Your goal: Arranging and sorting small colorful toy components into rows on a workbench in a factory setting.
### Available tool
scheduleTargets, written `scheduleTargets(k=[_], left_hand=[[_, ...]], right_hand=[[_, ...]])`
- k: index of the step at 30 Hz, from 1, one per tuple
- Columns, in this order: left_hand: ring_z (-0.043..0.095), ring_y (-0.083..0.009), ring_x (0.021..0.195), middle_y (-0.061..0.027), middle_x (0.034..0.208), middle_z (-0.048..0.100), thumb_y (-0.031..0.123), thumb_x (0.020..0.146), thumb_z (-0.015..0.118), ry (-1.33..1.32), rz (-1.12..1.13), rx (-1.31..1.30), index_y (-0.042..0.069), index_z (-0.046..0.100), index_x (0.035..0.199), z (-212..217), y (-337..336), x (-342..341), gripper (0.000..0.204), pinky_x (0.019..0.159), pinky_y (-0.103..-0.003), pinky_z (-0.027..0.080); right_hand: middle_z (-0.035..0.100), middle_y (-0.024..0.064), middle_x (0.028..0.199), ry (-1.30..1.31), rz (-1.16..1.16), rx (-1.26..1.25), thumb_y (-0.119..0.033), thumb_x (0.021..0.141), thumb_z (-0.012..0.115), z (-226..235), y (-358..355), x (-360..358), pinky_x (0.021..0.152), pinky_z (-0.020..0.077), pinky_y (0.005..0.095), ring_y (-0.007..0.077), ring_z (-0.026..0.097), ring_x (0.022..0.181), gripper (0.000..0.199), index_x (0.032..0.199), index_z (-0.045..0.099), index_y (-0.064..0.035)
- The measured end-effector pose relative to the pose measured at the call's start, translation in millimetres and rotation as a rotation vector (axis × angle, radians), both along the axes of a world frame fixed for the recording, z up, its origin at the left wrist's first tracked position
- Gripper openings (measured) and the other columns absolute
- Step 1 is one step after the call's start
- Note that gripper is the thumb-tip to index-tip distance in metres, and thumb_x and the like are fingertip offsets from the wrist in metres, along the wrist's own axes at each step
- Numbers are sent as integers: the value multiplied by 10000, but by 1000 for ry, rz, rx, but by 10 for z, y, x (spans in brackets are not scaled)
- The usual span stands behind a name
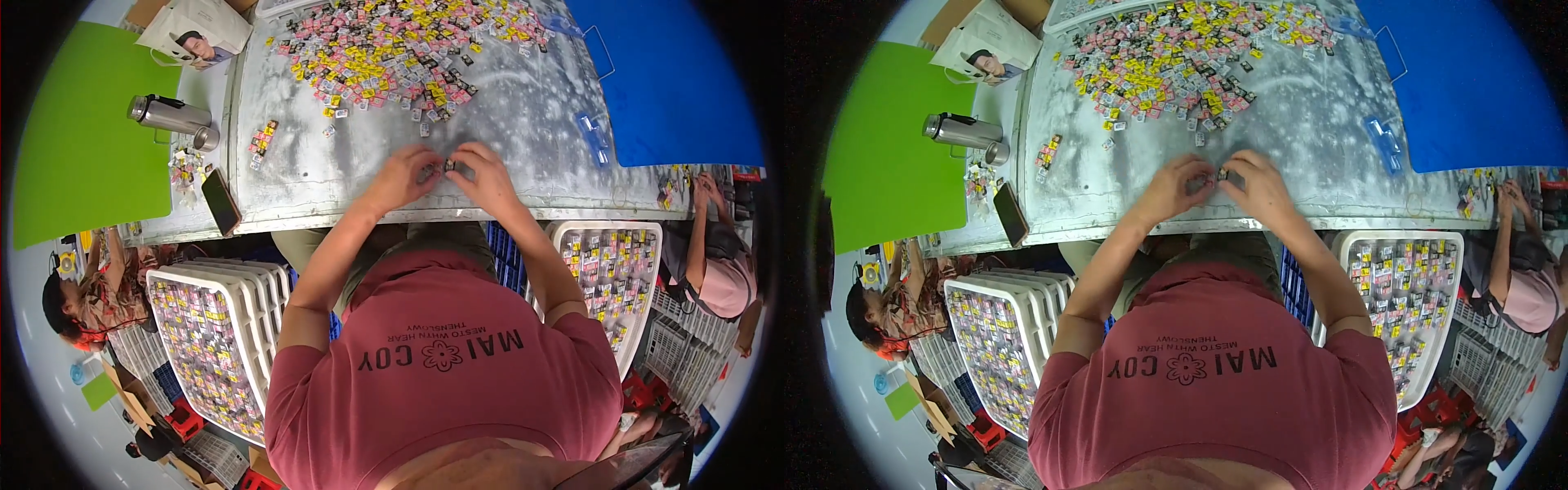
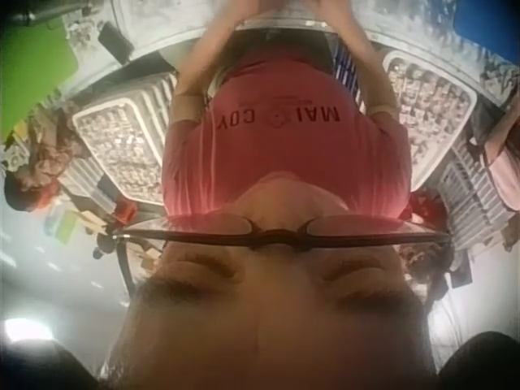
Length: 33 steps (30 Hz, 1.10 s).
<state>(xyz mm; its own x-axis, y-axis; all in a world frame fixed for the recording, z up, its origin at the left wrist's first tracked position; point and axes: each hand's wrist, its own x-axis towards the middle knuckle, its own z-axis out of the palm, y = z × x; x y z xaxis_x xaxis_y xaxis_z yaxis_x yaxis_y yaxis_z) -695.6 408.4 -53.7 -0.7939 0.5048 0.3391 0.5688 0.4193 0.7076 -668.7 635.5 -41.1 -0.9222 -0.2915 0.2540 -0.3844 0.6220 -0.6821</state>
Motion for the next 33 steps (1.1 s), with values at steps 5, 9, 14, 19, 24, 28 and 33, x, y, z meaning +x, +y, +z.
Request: scheduleTargets(k=[5, 9, 14, 19, 24, 28, 33], left_hand=[[671, -344, 994, -131, 1130, 688, 112, 813, 802, 40, -70, -72, 79, 716, 1117, -181, 44, 126, 318, 852, -420, 573], [666, -342, 1010, -135, 1136, 682, 102, 819, 797, 108, -83, -88, 69, 712, 1140, -189, 37, 146, 334, 864, -418, 569], [661, -345, 1015, -138, 1145, 669, 100, 822, 791, -71, -33, -57, 62, 708, 1164, -142, 20, 193, 354, 872, -420, 562], [660, -349, 1018, -138, 1124, 655, 91, 818, 784, 70, 1, -87, 49, 707, 1054, -106, 26, 166, 251, 872, -427, 560], [652, -345, 988, -129, 1085, 662, 89, 808, 784, 114, 48, -38, 46, 697, 951, -276, 80, 201, 174, 865, -428, 546], [638, -338, 977, -122, 1064, 664, 85, 806, 782, 125, 61, -39, 56, 699, 943, -286, 100, 238, 162, 857, -425, 537], [633, -354, 1025, -146, 1115, 664, 67, 809, 766, 122, 67, 25, 50, 703, 974, -206, 2, 291, 177, 888, -432, 533]], right_hand=[[650, 115, 1221, 162, 31, 193, -173, 828, 780, -143, 4, 270, 993, 453, 459, 321, 609, 1129, 308, 1100, 724, -39], [644, 122, 1257, 201, 5, 200, -166, 839, 770, -210, -11, 324, 988, 455, 453, 323, 603, 1132, 310, 1119, 721, -42], [641, 119, 1284, 178, -34, 145, -158, 859, 756, -176, -37, 322, 982, 456, 449, 320, 601, 1126, 318, 1157, 716, -54], [662, 113, 1266, 210, -37, 132, -147, 843, 773, -293, 2, 305, 966, 469, 445, 319, 621, 1110, 311, 1140, 729, -63], [671, 102, 1231, 221, -35, 88, -150, 850, 767, -336, 42, 274, 944, 471, 447, 312, 625, 1074, 280, 1117, 741, -68], [624, 118, 1351, 182, -13, 108, -181, 853, 770, -291, 30, 271, 997, 452, 472, 338, 592, 1173, 392, 1225, 702, -77], [485, 128, 1552, 142, 196, 311, -284, 882, 750, -56, -43, 302, 1164, 326, 546, 381, 425, 1436, 596, 1419, 585, -84]])
